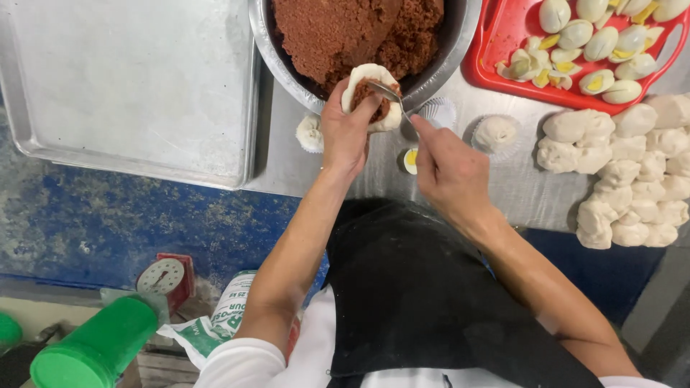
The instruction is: Stuffing and shaping dough buns with meat filling and hard-boiled eggs.
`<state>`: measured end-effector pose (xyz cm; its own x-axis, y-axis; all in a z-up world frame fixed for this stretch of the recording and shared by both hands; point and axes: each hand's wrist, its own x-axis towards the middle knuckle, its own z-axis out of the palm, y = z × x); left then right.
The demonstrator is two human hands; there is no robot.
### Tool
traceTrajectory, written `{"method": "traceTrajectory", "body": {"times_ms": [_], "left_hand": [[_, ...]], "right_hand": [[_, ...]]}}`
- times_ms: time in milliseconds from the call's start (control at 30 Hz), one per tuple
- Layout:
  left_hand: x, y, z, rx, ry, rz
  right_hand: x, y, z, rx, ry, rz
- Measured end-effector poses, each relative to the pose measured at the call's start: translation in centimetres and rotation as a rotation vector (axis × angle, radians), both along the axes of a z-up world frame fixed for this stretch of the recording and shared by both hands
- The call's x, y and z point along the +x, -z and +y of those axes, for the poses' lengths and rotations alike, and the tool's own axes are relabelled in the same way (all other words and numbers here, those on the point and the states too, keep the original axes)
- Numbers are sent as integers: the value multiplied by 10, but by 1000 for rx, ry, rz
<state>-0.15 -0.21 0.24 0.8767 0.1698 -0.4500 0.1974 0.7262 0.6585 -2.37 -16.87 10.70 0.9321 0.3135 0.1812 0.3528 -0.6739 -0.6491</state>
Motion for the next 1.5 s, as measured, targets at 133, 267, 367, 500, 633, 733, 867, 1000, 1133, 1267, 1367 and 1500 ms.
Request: {"method": "traceTrajectory", "body": {"times_ms": [133, 267, 367, 500, 633, 733, 867, 1000, 1133, 1267, 1367, 1500], "left_hand": [[-1, -7, 4, -48, 12, 0], [-4, -1, 6, -116, -8, 4], [0, -9, 6, -92, -8, -2], [1, -6, 7, -93, 2, -11], [-1, -6, 6, -100, 20, -33], [-4, -4, 10, -88, 21, -54], [-12, -1, 15, -71, 45, -78], [-30, -10, 27, -45, 96, -34], [-63, 8, 29, -17, 265, -26], [-86, 28, 18, 26, 381, 22], [-94, 54, 6, 25, 467, 106], [-100, 96, -12, 61, 499, 146]], "right_hand": [[4, 11, -7, -82, 6, 56], [0, 2, -8, -95, 42, 48], [-2, -3, 0, -82, 19, 29], [2, 1, 0, -31, 88, 59], [3, 9, -8, -29, 96, 63], [18, 14, -13, -34, 146, 202], [28, 19, -32, 60, 238, 212], [6, 61, -70, 10, 262, 169], [-33, 130, -64, -102, 165, 496], [-43, 154, -37, -116, 143, 432], [-46, 166, -37, 6, 187, 443], [-47, 168, -46, 116, 201, 584]]}}
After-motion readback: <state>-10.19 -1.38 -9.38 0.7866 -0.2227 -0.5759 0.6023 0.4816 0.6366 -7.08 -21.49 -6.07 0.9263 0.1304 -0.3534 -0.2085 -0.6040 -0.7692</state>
